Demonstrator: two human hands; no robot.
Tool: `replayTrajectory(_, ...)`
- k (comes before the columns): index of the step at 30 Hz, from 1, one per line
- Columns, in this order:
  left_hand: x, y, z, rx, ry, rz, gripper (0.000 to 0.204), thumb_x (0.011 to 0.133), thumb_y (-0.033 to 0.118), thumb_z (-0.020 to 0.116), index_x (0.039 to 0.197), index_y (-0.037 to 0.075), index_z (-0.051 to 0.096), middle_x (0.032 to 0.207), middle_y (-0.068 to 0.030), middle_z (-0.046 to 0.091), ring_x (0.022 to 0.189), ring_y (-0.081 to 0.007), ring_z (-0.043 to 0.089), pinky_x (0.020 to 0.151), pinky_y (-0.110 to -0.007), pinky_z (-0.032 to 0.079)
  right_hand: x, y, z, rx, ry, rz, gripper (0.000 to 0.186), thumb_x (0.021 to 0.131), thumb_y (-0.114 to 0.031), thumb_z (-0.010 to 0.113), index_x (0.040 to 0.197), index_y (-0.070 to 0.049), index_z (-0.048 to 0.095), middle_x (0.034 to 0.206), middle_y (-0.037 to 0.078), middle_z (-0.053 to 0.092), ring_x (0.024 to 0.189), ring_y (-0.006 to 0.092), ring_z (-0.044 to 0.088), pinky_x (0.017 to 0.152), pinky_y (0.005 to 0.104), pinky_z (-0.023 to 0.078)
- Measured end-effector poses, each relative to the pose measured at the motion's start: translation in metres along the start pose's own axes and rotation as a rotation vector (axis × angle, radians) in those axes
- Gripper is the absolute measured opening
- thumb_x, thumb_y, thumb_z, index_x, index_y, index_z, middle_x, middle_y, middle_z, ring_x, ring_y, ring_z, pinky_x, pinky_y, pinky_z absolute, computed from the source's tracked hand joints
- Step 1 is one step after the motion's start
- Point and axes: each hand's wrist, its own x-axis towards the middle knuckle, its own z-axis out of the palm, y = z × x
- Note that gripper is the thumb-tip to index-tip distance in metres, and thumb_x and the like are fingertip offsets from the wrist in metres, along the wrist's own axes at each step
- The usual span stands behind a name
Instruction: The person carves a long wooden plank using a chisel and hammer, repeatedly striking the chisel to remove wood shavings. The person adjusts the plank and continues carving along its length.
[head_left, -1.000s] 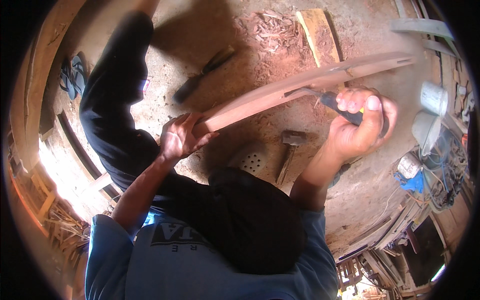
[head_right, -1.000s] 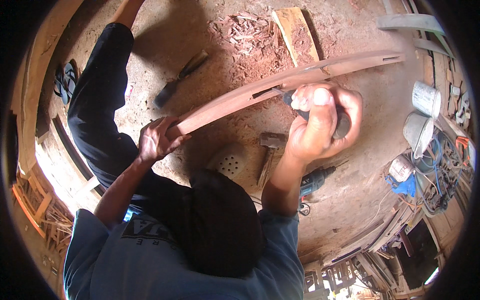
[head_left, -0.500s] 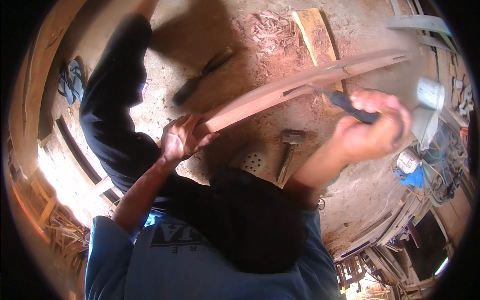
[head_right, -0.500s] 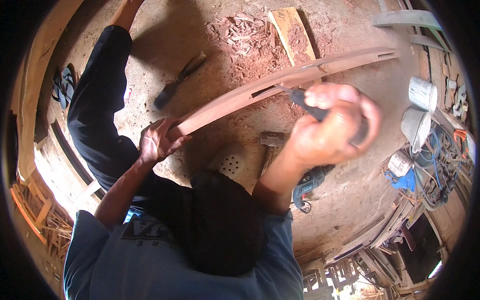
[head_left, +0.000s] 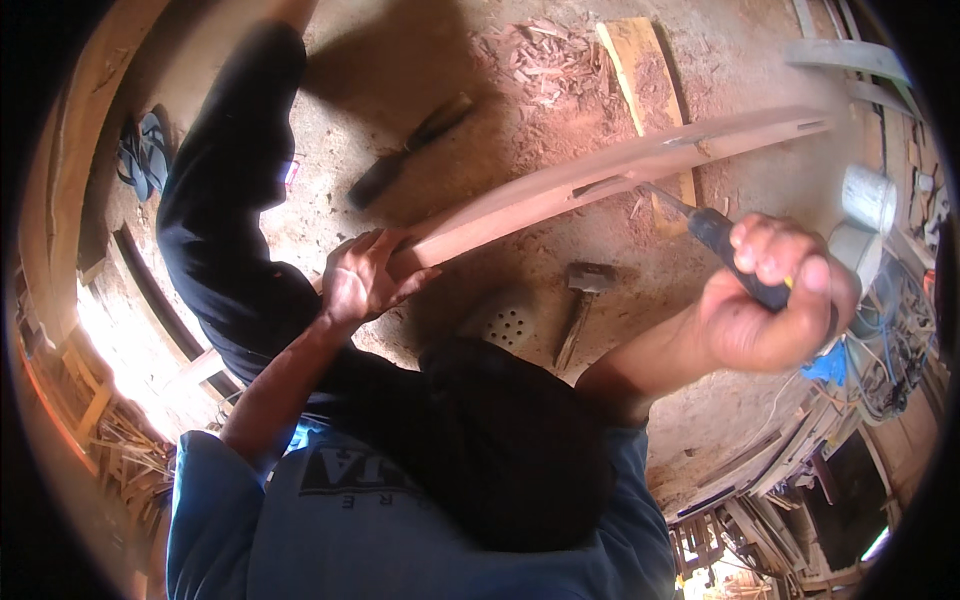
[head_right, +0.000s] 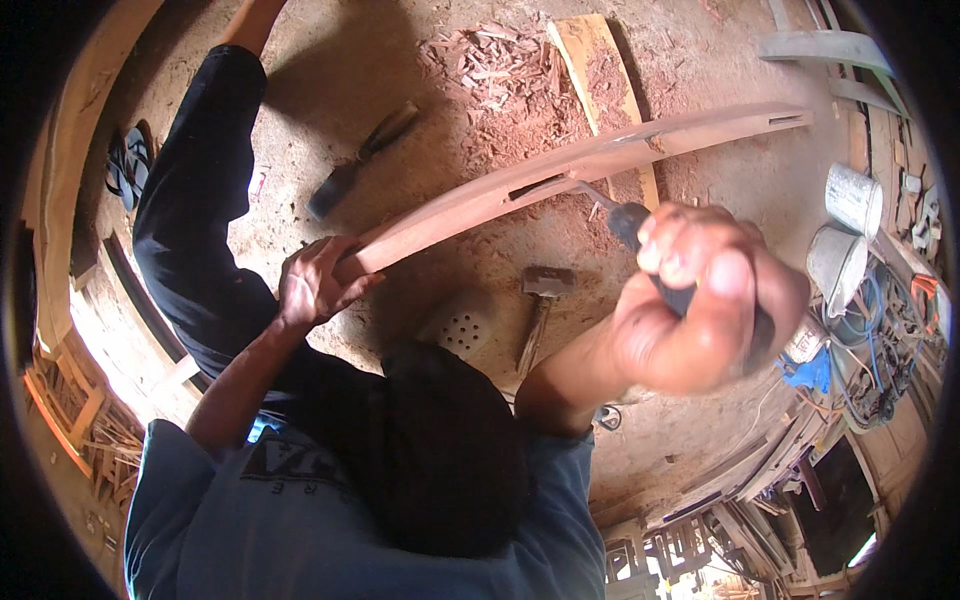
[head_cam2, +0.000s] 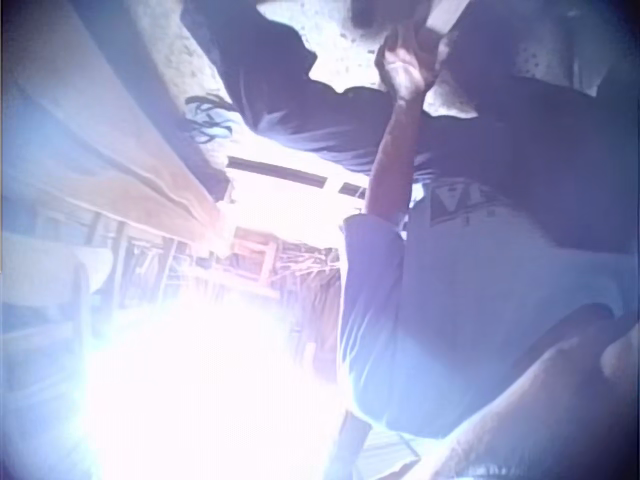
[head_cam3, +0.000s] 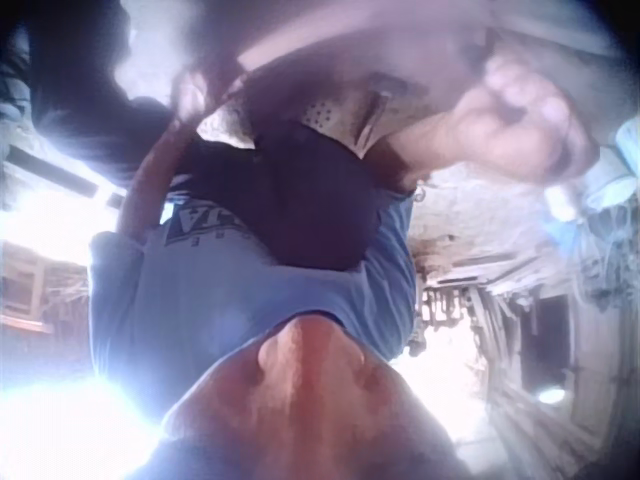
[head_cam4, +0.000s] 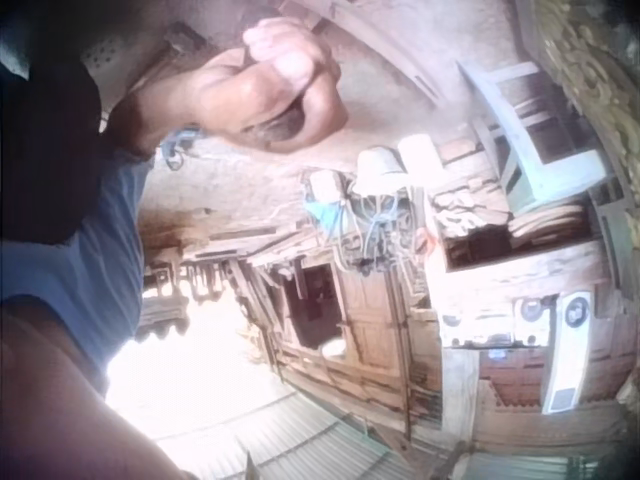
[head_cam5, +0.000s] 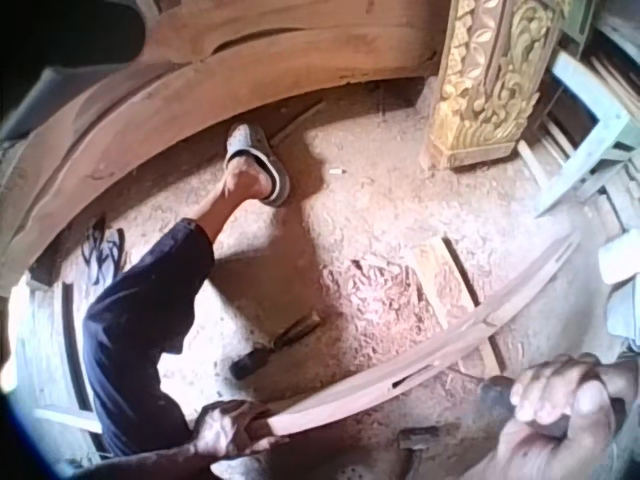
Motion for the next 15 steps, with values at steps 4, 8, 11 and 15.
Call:
replayTrajectory(4, 0.0, -0.001, 0.0, -0.025, 0.0, 0.014, 0.056, 0.079, 0.05, 0.083, 0.112, 0.007, 0.068, 0.096, -0.0141, 0.073, 0.086, -0.0334, 0.073, 0.078, -0.043, 0.059, -0.006, 0.013, -0.01, -0.121, -0.045, -0.002, 0.011, 0.088, -0.003, 0.057, 0.084, 0.002, 0.048, 0.061, 0.013, 0.053, 0.05, 0.019, 0.049, 0.049, 0.037, 0.05)
replayTrajectory(8, 0.0, -0.001, 0.003, 0.035, 0.001, 0.009, 0.056, 0.078, 0.051, 0.083, 0.11, 0.007, 0.068, 0.094, -0.0131, 0.073, 0.084, -0.0327, 0.073, 0.076, -0.042, 0.059, 0.0, 0.006, -0.019, 0.053, -0.065, -0.01, 0.01, 0.088, -0.002, 0.058, 0.086, 0.003, 0.049, 0.062, 0.016, 0.055, 0.05, 0.0193, 0.05, 0.048, 0.0373, 0.051)
replayTrajectory(11, 0.001, -0.001, 0.005, 0.045, 0.05, 0.059, 0.054, 0.077, 0.051, 0.083, 0.107, 0.009, 0.069, 0.087, -0.0118, 0.071, 0.077, -0.0308, 0.071, 0.071, -0.04, 0.058, 0.0, 0.016, -0.018, 0.065, -0.164, -0.077, 0.009, 0.086, -0.002, 0.061, 0.087, 0.003, 0.054, 0.066, 0.014, 0.058, 0.054, 0.0184, 0.055, 0.051, 0.0348, 0.051)
replayTrajectory(15, 0.002, 0.002, 0.002, 0.064, 0.062, 0.044, 0.054, 0.078, 0.051, 0.083, 0.108, 0.009, 0.069, 0.091, -0.0127, 0.072, 0.081, -0.0314, 0.072, 0.074, -0.041, 0.059, -0.021, 0.068, -0.022, -0.085, -0.079, 0.177, 0.01, 0.079, 0.003, 0.068, 0.081, -0.003, 0.061, 0.075, 0.004, 0.062, 0.065, 0.0099, 0.058, 0.059, 0.0261, 0.046)
